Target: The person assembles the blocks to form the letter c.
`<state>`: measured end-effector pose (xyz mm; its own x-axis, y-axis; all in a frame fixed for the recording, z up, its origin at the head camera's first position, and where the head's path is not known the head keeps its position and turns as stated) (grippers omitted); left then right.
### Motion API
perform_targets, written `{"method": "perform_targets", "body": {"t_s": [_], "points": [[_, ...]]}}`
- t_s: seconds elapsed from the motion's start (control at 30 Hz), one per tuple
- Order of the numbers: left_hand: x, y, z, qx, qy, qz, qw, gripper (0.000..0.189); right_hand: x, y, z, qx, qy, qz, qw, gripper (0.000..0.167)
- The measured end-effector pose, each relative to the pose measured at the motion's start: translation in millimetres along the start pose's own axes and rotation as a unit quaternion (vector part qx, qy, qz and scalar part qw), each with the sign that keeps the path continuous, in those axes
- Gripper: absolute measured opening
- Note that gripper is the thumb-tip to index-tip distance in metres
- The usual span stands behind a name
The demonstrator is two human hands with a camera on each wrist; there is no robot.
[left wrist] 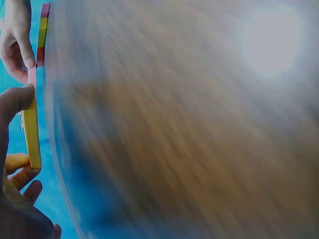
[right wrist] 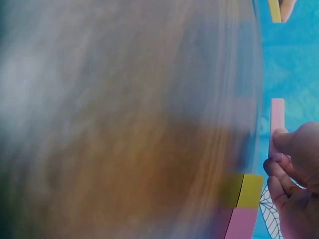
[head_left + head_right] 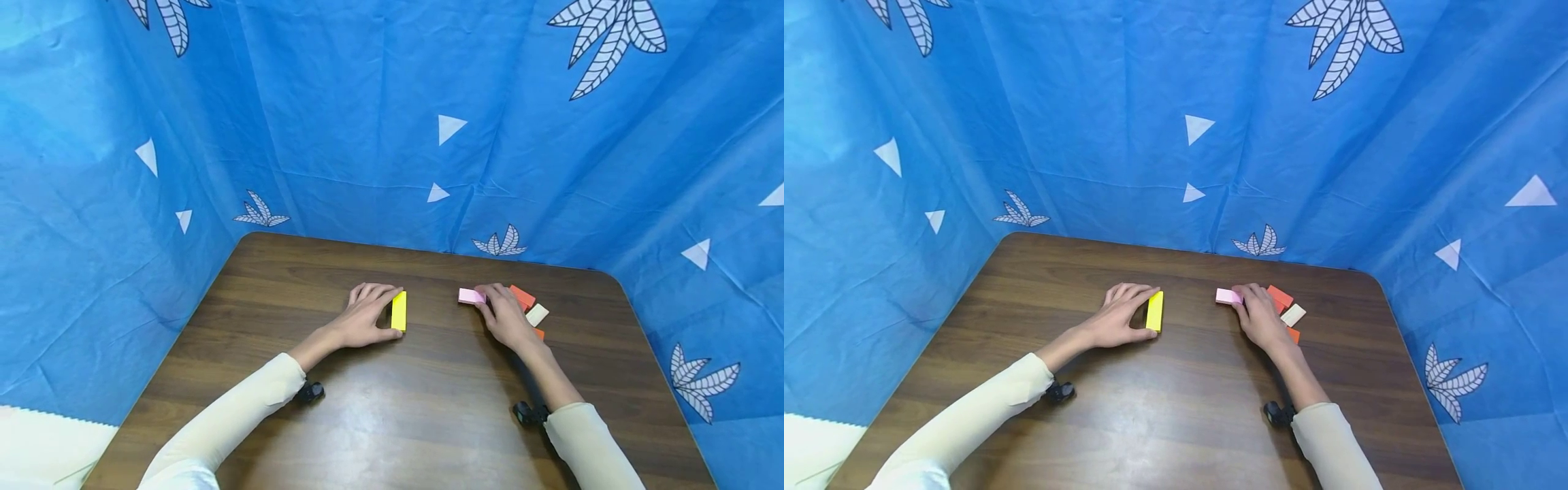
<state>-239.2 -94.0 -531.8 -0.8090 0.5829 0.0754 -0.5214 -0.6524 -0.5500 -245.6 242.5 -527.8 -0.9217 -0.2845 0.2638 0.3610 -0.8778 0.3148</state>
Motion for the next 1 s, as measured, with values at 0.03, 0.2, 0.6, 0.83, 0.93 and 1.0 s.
{"method": "perform_targets", "body": {"t_s": [0.03,0.2,0.6,0.83,0.93,1.0], "points": [[-2.4,2.4,1.8,-0.001,0.002,0.003,1.0,0.093,0.9,1,-1,0.001,0.003,0.0,1.0,0.032],[-12.5,13.1,9.6,-0.007,0.001,0.013,0.9999,0.093,6.5,6,-3,0.012,0.016,-0.001,0.9998,0.032],[-25.0,28.5,17.6,-0.019,0.004,0.014,0.9997,0.093,17.8,21,-9,0.021,0.055,-0.01,0.9982,0.035],[-31.0,37.1,27.6,-0.022,0.009,0.013,0.9996,0.091,23.3,26,-16,0.021,0.072,-0.012,0.9971,0.036],[-35.3,40.6,31.3,-0.018,0.009,0.01,0.9997,0.091,24.8,30,-19,0.02,0.072,-0.01,0.9972,0.035],[-39.0,42.1,33.1,-0.018,0.009,0.007,0.9998,0.09,25.2,33,-20,0.021,0.076,-0.01,0.9969,0.035]]}}
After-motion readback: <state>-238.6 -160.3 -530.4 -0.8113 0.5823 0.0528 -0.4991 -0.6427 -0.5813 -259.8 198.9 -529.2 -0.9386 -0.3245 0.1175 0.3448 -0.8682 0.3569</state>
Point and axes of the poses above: each hand's wrist, its own x-axis towards the middle knuckle, its own z-axis out of the back of the hand, y = z × x, the point moved 3 cm from there along x, towards the middle knuckle, and after that the axes turned 7 degrees about -x, right-handed, at the moved point
